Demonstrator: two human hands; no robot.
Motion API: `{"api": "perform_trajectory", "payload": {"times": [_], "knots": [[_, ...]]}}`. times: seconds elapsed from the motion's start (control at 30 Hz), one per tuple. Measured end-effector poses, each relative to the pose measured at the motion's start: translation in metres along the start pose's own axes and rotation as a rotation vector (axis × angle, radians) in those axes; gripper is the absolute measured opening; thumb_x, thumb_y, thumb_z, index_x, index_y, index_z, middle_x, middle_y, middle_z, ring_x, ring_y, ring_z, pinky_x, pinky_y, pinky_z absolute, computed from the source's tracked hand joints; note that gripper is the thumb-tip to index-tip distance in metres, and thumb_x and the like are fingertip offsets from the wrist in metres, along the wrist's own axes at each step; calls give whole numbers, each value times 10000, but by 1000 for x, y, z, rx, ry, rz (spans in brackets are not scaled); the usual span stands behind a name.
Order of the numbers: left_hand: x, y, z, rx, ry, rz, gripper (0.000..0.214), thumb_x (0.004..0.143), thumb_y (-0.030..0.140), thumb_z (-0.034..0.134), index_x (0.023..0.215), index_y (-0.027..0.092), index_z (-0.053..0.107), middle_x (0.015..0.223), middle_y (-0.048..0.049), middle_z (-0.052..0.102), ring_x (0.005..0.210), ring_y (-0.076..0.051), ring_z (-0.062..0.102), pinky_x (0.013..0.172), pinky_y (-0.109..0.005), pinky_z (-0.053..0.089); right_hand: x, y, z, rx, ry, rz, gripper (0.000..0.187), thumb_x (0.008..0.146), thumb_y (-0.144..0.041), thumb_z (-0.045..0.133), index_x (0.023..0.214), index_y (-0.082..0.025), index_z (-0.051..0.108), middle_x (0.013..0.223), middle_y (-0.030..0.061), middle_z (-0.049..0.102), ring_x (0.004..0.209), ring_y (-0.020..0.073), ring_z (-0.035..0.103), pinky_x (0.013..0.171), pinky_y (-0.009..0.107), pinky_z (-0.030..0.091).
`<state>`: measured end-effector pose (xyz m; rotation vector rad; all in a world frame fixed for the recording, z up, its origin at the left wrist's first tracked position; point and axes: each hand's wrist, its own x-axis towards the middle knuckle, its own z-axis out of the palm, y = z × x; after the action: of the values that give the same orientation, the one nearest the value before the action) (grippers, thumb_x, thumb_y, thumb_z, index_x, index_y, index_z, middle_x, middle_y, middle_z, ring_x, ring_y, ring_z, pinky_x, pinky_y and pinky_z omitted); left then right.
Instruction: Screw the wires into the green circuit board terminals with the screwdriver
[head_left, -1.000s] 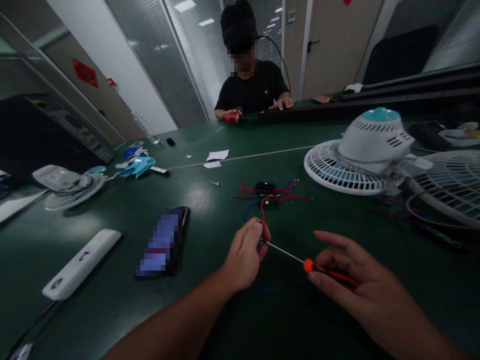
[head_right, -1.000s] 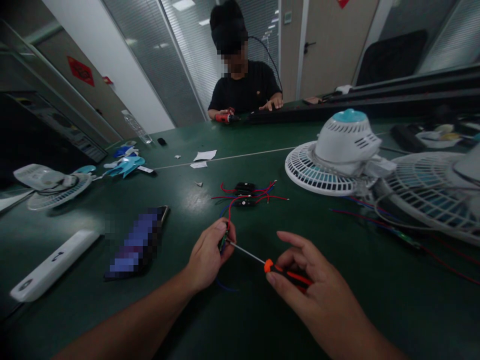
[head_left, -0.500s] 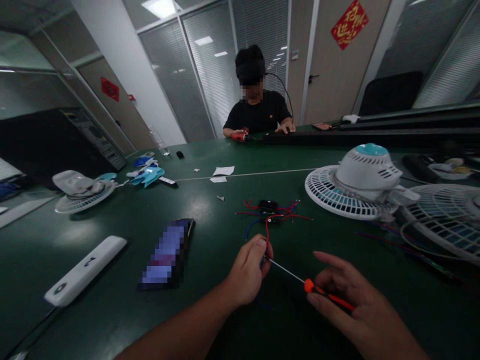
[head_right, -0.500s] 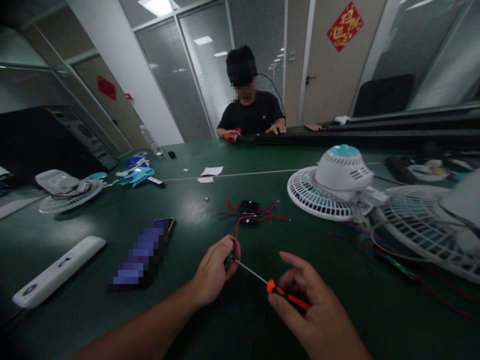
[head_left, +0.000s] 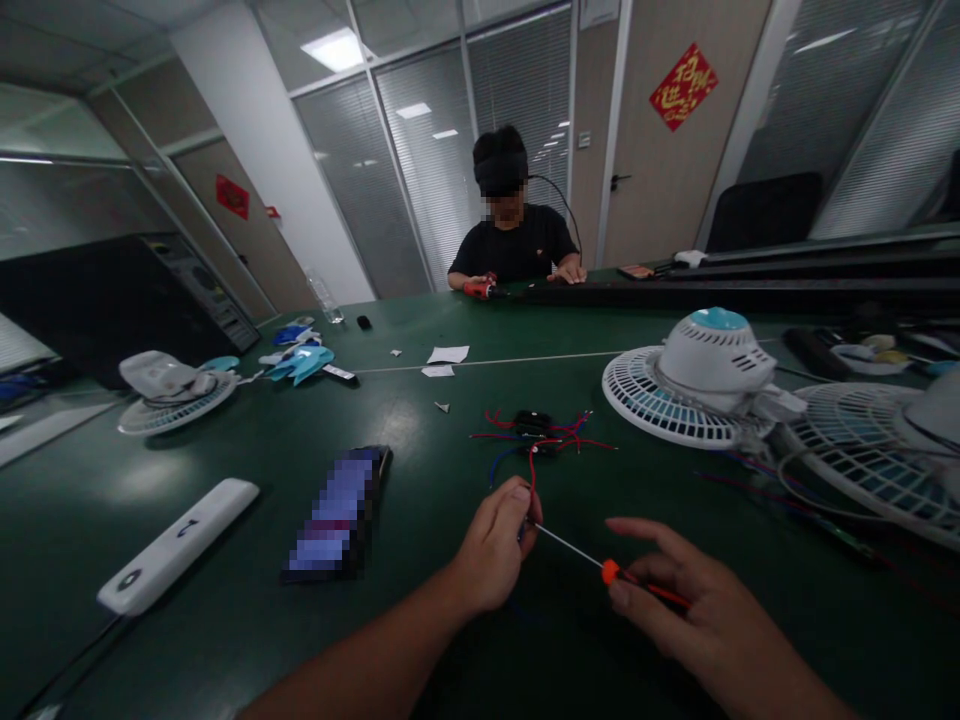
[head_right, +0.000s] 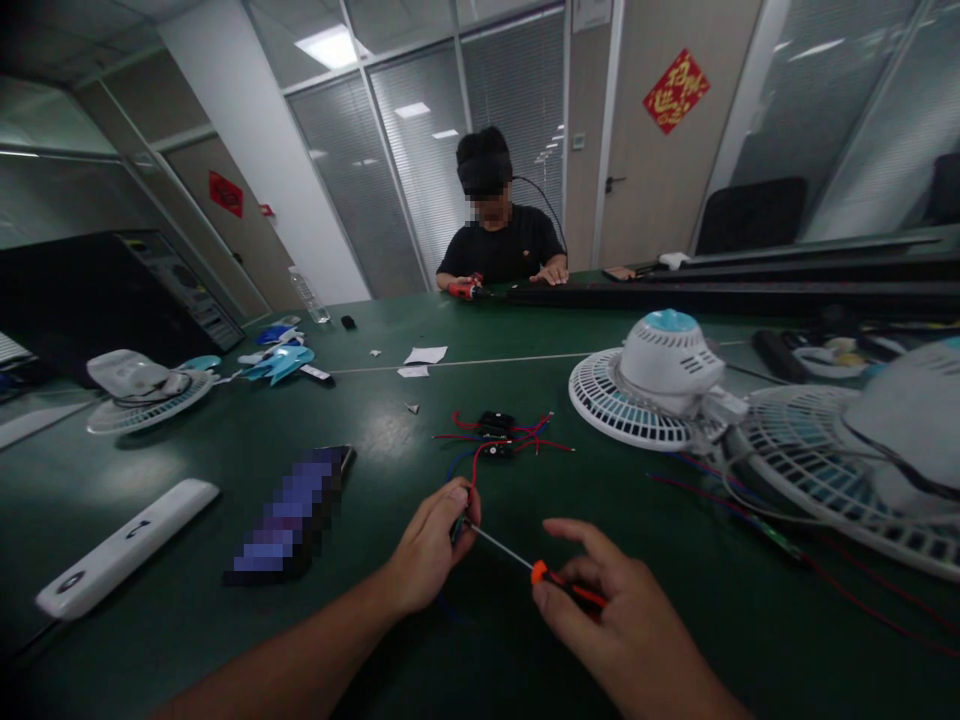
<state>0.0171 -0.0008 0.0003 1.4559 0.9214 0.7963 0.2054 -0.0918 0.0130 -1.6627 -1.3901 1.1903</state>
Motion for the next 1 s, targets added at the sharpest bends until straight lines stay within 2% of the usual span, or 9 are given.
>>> {"api": "perform_trajectory", "payload": {"times": [0.1,0.2,0.37,0.63,1.0], "knots": [[0,-1,0,-1,-4,-3,361,934,411,309,734,172,489,543,52,374,470,-93,350,438,-203,267,0,1,-2,19,-51,2,480,889,-489,429,1268,-201,496,675,2,677,519,157,586,471,279,443],[0,0,0,-7,-7,-13,360,928,423,318,733,173,487,550,53,375,464,-90,340,426,-200,259,2,3,-2,21,-61,2,504,909,-508,389,1282,-184,490,658,2,641,526,155,573,433,260,415],[-1,3,0,-15,4,4,366,920,438,325,726,174,487,548,54,373,463,-90,340,431,-199,268,2,8,0,8,-76,-9,513,932,-508,366,1324,-186,437,701,5,621,578,161,586,476,268,454],[1,1,-1,-17,5,8,370,920,437,329,718,176,495,570,47,381,475,-91,357,440,-198,290,-2,6,1,8,-70,-12,599,939,-538,340,1412,-182,244,750,15,635,616,174,582,521,299,467],[4,0,-2,-42,9,-10,369,914,442,341,715,175,498,549,51,381,457,-90,360,431,-199,285,-2,7,2,23,-32,-13,615,896,-527,432,1398,-207,277,785,25,678,639,185,610,509,288,479]]}}
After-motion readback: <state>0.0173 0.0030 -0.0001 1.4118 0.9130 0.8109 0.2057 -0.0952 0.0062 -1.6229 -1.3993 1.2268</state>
